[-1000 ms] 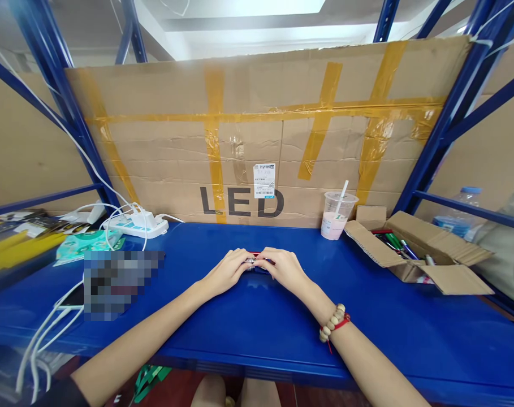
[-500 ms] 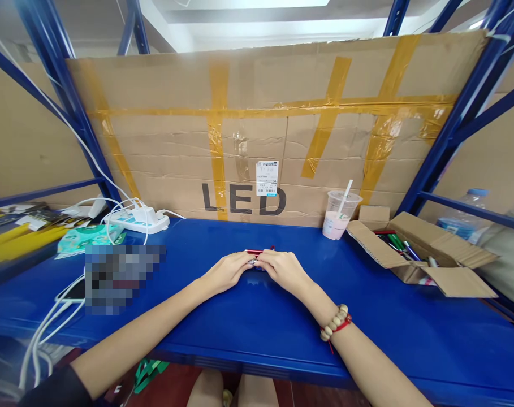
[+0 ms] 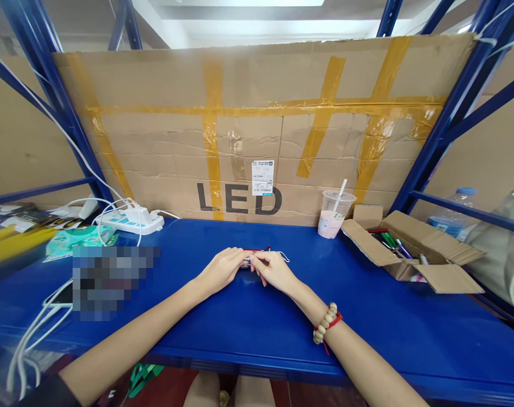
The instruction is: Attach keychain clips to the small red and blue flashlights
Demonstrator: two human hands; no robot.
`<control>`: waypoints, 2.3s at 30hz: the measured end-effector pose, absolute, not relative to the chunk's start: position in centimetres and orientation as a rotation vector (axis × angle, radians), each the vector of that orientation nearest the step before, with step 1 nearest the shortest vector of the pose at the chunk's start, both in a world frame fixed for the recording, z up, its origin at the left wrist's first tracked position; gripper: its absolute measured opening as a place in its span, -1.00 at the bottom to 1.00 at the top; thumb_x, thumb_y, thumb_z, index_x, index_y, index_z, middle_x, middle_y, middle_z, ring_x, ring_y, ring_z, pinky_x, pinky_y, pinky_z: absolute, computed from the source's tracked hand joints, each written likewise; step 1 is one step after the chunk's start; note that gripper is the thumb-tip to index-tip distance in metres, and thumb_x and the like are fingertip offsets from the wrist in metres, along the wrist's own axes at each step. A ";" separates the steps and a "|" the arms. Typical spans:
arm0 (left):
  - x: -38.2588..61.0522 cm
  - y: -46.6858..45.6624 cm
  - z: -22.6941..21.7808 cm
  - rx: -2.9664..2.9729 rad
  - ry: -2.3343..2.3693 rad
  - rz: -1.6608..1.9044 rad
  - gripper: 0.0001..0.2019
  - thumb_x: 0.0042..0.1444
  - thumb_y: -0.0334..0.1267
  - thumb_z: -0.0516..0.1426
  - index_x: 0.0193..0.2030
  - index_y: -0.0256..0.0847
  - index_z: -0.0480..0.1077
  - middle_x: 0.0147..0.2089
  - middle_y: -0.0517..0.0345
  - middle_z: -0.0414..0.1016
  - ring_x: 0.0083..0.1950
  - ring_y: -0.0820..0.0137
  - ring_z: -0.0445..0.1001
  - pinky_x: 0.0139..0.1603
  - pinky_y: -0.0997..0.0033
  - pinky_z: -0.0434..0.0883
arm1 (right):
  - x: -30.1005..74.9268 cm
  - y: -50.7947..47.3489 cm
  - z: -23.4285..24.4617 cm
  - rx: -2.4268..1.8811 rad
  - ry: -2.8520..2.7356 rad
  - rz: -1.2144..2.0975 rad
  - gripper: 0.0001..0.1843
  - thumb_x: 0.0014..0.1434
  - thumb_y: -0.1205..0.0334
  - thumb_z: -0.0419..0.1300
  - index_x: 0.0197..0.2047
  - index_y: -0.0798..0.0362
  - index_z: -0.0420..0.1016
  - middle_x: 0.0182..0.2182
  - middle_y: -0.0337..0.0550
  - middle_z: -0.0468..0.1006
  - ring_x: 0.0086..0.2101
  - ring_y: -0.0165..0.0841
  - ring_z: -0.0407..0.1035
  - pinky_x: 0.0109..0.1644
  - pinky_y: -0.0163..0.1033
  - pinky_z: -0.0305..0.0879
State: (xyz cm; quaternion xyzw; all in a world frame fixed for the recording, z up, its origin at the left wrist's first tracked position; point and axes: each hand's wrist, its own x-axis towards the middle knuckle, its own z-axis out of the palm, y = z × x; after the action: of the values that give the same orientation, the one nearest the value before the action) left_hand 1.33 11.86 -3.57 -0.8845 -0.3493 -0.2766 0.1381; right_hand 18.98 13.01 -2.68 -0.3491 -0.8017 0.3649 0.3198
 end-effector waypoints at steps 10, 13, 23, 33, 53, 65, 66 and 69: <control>1.4 11.9 -3.4 -2.573 -1.064 -0.755 -0.71 0.21 -0.43 -0.14 0.00 -0.29 0.27 -0.22 0.03 0.40 -0.24 0.35 0.35 -0.18 0.35 0.30 | 19.3 13.5 -3.0 -0.966 -2.159 0.807 -0.44 0.17 -0.18 -0.11 -0.46 0.18 0.31 -0.66 -0.26 0.28 -0.72 -0.54 0.20 -0.60 -0.44 0.10; 1.5 12.1 -3.4 -2.585 -1.087 -0.772 -0.73 0.22 -0.43 -0.13 -0.01 -0.27 0.27 -0.24 0.06 0.39 -0.23 0.35 0.36 -0.19 0.34 0.30 | 19.4 13.3 -2.6 -1.044 -2.220 0.660 -0.46 0.21 -0.14 -0.13 -0.44 0.16 0.37 -0.63 -0.26 0.33 -0.69 -0.56 0.21 -0.57 -0.45 0.10; 1.1 12.7 -2.8 -2.579 -1.168 -0.964 -0.80 0.27 -0.35 -0.15 -0.09 -0.25 0.24 -0.19 0.11 0.40 -0.18 0.36 0.36 -0.15 0.35 0.30 | 19.8 13.4 -2.2 -0.881 -1.989 -0.005 -0.72 0.07 -0.01 0.17 -0.23 -0.04 0.53 -0.37 -0.29 0.43 -0.59 -0.66 0.18 -0.45 -0.49 0.13; 1.2 12.5 -2.8 -2.629 -1.109 -0.897 -0.79 0.27 -0.34 -0.16 -0.07 -0.26 0.23 -0.19 0.09 0.39 -0.20 0.37 0.36 -0.16 0.35 0.30 | 20.1 13.4 -2.0 -0.727 -2.010 -0.291 -0.79 0.15 0.10 0.12 -0.29 -0.06 0.57 -0.35 -0.29 0.44 -0.52 -0.67 0.26 -0.50 -0.52 0.09; 0.7 12.1 -2.8 -2.742 -1.044 -0.784 -0.79 0.25 -0.36 -0.10 -0.03 -0.26 0.24 -0.09 0.08 0.40 -0.12 0.37 0.38 -0.09 0.39 0.30 | 20.6 14.2 -2.8 -0.636 -2.059 0.017 -0.83 0.10 0.13 0.18 -0.35 0.02 0.54 -0.39 -0.24 0.41 -0.57 -0.64 0.19 -0.50 -0.47 0.15; 1.1 11.4 -2.7 -2.866 -1.085 -0.840 -0.80 0.26 -0.35 -0.10 -0.02 -0.25 0.21 0.00 0.04 0.37 -0.05 0.36 0.38 -0.02 0.36 0.29 | 20.9 14.4 -3.1 -0.610 -2.086 0.109 -0.81 0.12 0.16 0.15 -0.37 0.04 0.55 -0.37 -0.19 0.42 -0.47 -0.57 0.31 -0.42 -0.47 0.23; 1.1 11.4 -2.7 -2.875 -1.098 -0.869 -0.80 0.25 -0.36 -0.09 -0.01 -0.25 0.20 0.01 0.04 0.37 -0.04 0.36 0.37 -0.02 0.37 0.29 | 20.8 14.4 -3.1 -0.614 -2.074 0.091 -0.81 0.13 0.16 0.15 -0.37 0.04 0.55 -0.37 -0.19 0.42 -0.43 -0.55 0.33 -0.38 -0.46 0.23; 1.1 11.5 -2.7 -2.887 -1.132 -0.994 -0.83 0.24 -0.36 -0.08 -0.04 -0.25 0.18 -0.02 0.05 0.38 -0.06 0.38 0.38 -0.05 0.40 0.31 | 20.7 14.3 -2.9 -0.641 -2.038 0.081 -0.81 0.12 0.14 0.15 -0.37 0.03 0.56 -0.39 -0.19 0.43 -0.40 -0.52 0.32 -0.36 -0.44 0.22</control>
State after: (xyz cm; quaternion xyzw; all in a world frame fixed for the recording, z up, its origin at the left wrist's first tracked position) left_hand 1.08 11.48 -2.68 -0.8851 -0.3469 -0.3048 -0.0574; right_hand 20.72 14.28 -2.87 -0.2628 -0.8356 0.0331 0.4812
